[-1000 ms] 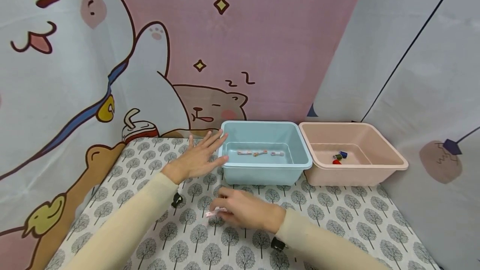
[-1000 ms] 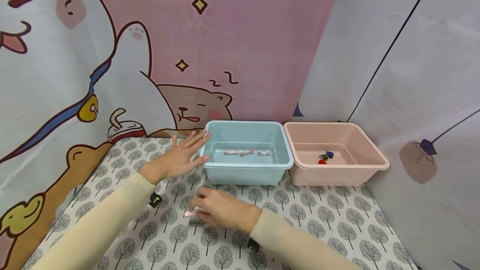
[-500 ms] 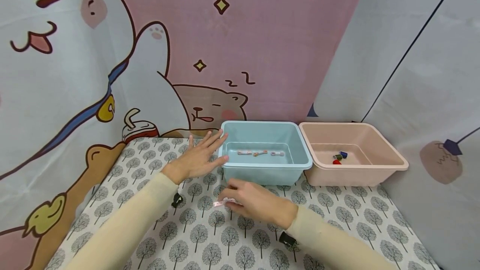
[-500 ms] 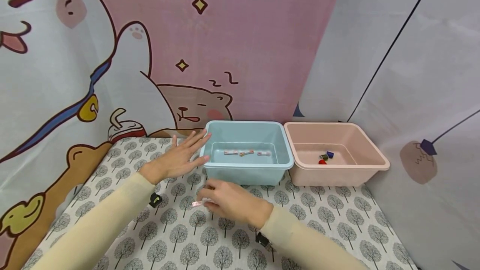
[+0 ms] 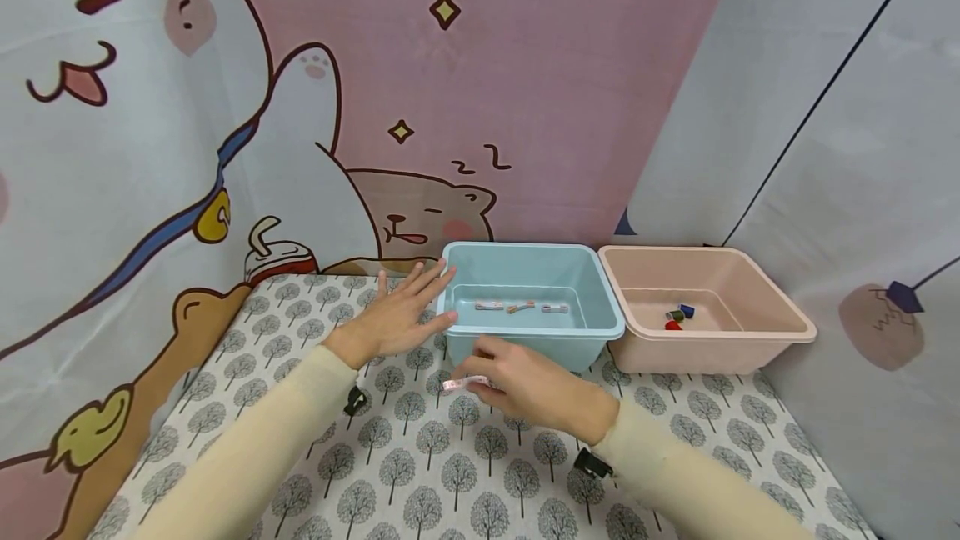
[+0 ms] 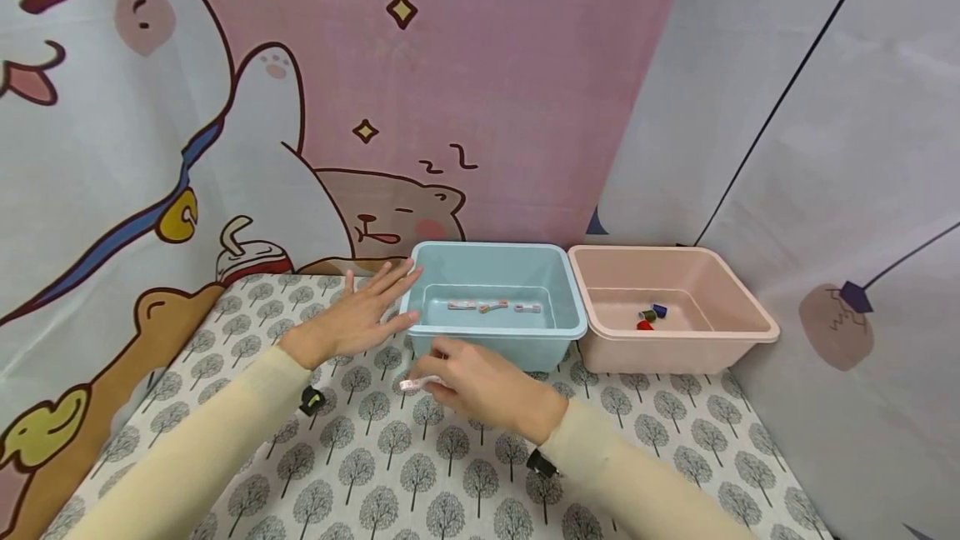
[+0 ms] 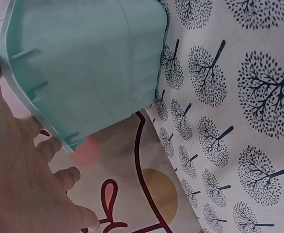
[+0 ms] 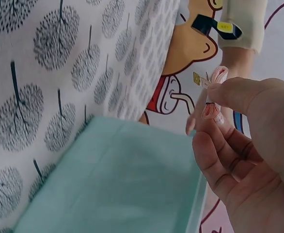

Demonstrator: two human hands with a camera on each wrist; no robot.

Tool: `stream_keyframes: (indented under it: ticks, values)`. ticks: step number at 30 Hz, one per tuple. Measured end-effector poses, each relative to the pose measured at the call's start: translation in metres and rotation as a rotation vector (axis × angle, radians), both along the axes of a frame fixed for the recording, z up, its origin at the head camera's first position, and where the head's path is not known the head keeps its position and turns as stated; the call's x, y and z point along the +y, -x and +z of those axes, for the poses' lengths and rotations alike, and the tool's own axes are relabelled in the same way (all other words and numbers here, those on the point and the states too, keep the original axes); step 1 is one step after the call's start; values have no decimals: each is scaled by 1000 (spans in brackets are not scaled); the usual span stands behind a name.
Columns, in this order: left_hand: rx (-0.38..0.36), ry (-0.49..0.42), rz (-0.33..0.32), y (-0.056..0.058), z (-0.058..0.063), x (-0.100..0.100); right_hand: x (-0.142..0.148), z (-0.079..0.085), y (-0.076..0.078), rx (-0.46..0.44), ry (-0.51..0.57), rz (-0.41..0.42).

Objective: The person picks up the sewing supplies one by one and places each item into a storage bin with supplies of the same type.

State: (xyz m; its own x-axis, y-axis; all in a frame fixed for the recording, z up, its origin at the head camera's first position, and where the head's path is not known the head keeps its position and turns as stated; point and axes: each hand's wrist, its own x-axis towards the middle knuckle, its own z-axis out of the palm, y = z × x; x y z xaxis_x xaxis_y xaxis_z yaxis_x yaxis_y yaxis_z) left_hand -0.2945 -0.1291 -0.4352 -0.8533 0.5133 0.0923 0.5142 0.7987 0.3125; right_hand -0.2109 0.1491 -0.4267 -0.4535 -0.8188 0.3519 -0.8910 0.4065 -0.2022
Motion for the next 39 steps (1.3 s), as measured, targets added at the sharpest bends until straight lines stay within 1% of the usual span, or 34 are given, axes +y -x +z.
stream_keyframes:
  ticks: [5,12,18,24,31,35,39]
  values:
    - [-4,-2,5,-1,0,0,6,9,2,0,2,-15]
    - [4,0,8,0,-1,1,13,18,5,23,1,-29]
    - [14,6,10,0,-2,1,20,25,12,54,11,-59]
    - [8,4,9,-1,-1,2,27,30,20,92,29,-83]
    - [9,1,10,-1,-1,2,34,39,24,76,20,-118]
    - [19,3,11,-1,-2,2,38,42,27,81,11,-126]
    - [26,4,12,0,-4,2,41,45,32,107,19,-133]
